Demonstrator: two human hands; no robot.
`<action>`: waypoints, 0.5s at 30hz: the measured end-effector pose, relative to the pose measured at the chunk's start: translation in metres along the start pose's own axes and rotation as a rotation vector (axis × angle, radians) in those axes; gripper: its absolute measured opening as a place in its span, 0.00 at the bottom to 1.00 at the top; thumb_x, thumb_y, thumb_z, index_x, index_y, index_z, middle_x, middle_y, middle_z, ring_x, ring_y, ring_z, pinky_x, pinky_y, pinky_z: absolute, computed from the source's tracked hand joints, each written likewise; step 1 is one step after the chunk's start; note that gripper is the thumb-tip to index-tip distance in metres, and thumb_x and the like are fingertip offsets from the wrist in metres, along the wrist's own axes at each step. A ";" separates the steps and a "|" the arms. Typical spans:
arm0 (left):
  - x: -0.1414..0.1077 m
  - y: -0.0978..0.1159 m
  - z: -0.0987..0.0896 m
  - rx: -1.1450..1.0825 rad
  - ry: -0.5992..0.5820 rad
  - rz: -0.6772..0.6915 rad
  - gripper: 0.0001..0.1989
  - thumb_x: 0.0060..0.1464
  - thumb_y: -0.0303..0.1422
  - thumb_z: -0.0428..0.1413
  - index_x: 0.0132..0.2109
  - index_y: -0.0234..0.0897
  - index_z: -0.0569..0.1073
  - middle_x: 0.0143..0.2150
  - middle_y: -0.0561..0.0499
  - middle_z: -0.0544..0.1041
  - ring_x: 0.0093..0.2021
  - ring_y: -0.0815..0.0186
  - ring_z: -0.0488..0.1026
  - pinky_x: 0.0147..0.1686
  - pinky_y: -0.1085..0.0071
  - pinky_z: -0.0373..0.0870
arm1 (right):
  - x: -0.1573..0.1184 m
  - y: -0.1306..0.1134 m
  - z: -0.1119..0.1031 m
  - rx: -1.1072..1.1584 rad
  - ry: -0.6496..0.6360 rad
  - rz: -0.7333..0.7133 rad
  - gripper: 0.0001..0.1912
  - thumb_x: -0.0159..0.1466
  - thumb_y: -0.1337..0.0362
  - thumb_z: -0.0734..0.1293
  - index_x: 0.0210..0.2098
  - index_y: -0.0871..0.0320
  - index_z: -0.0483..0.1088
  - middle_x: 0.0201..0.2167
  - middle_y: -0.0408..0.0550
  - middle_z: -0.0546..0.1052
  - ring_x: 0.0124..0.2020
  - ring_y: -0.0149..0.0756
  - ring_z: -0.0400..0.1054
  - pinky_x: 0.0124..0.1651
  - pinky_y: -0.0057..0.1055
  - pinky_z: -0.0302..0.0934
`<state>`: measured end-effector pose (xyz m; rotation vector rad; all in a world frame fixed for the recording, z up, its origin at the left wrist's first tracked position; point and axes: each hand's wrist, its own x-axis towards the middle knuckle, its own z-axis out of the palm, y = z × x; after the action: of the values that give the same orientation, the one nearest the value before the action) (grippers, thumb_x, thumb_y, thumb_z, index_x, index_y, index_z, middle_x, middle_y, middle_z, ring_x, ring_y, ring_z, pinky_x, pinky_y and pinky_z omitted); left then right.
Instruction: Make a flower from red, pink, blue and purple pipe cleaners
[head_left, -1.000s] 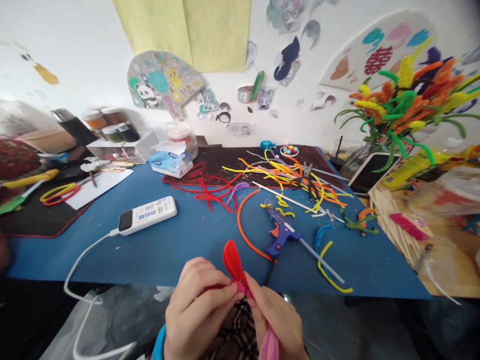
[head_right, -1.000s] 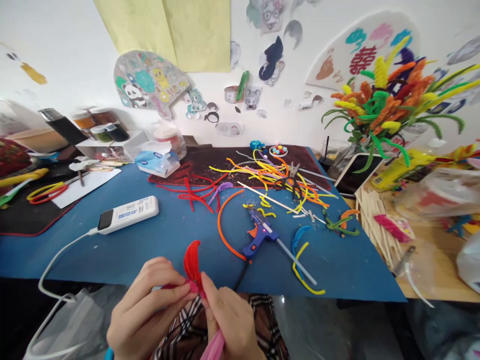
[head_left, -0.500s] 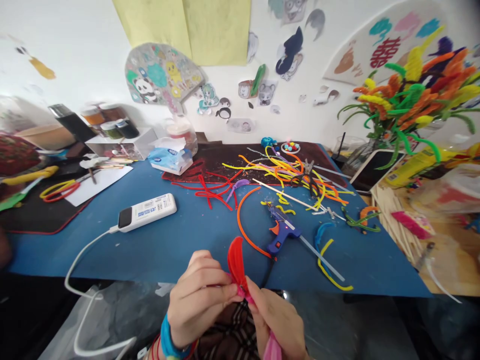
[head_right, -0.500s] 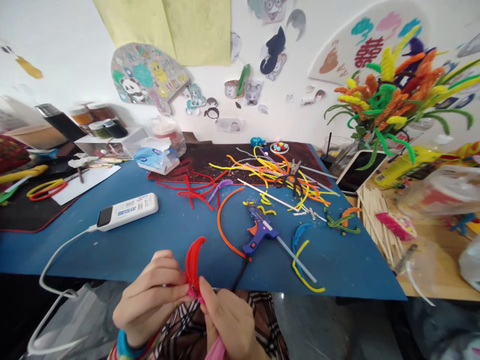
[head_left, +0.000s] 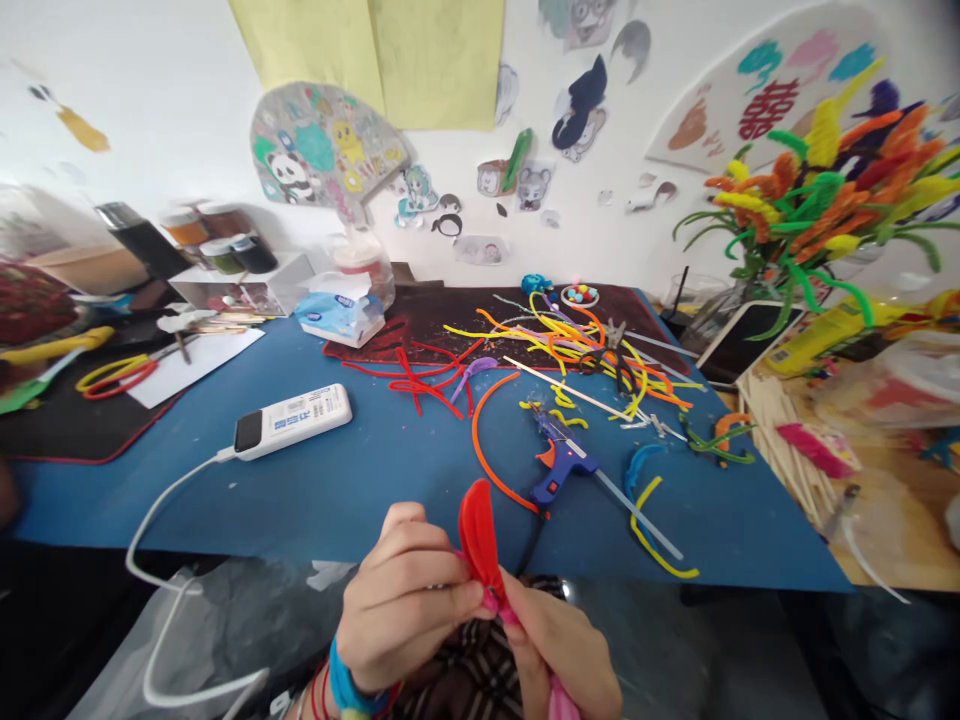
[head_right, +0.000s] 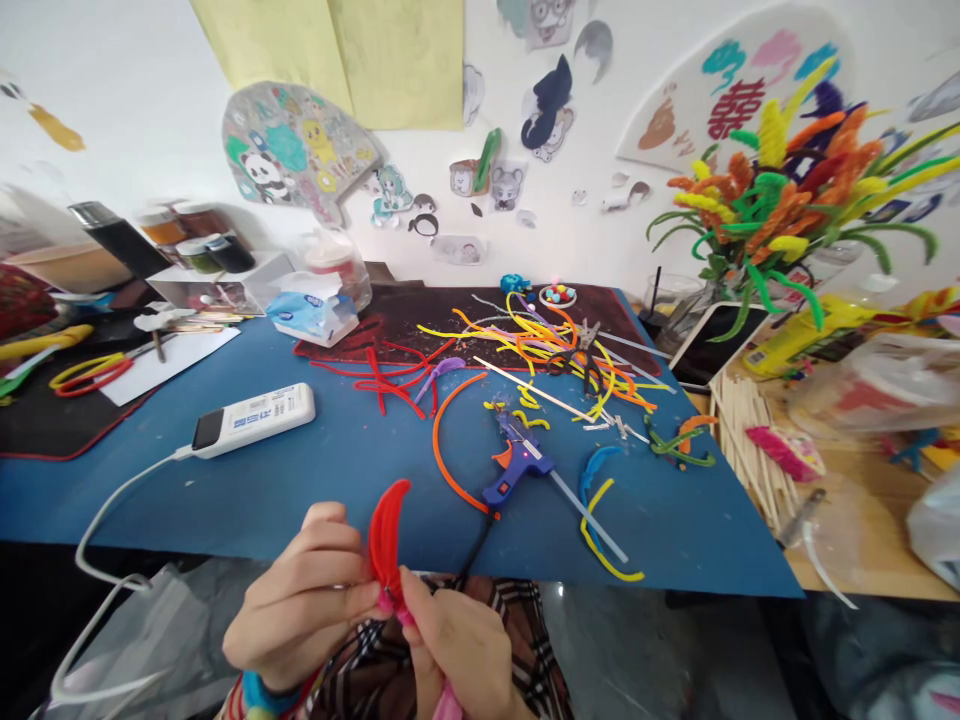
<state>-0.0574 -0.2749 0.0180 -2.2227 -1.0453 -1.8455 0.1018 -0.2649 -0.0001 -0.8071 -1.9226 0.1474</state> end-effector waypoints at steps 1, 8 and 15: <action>0.001 0.000 0.000 -0.010 -0.005 0.013 0.04 0.52 0.28 0.61 0.36 0.34 0.77 0.28 0.51 0.77 0.31 0.65 0.72 0.37 0.60 0.68 | 0.001 -0.002 -0.002 -0.004 -0.029 0.025 0.25 0.70 0.59 0.48 0.41 0.55 0.76 0.14 0.43 0.75 0.11 0.32 0.66 0.16 0.25 0.63; 0.003 -0.002 0.006 0.024 0.072 0.068 0.03 0.54 0.32 0.59 0.34 0.38 0.77 0.25 0.53 0.75 0.27 0.67 0.71 0.33 0.63 0.67 | -0.005 -0.008 -0.012 0.189 -0.248 0.260 0.24 0.70 0.56 0.49 0.48 0.52 0.73 0.24 0.45 0.80 0.24 0.34 0.75 0.31 0.23 0.70; -0.006 -0.011 0.014 0.039 0.167 0.077 0.04 0.54 0.34 0.58 0.33 0.40 0.77 0.21 0.55 0.68 0.27 0.67 0.66 0.30 0.64 0.64 | -0.021 -0.015 -0.003 0.427 -0.100 0.424 0.17 0.66 0.63 0.58 0.52 0.52 0.71 0.15 0.41 0.73 0.17 0.32 0.70 0.33 0.28 0.71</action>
<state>-0.0518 -0.2625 0.0053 -2.0171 -0.9450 -1.9216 0.1031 -0.2893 -0.0086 -0.9114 -1.6982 0.8393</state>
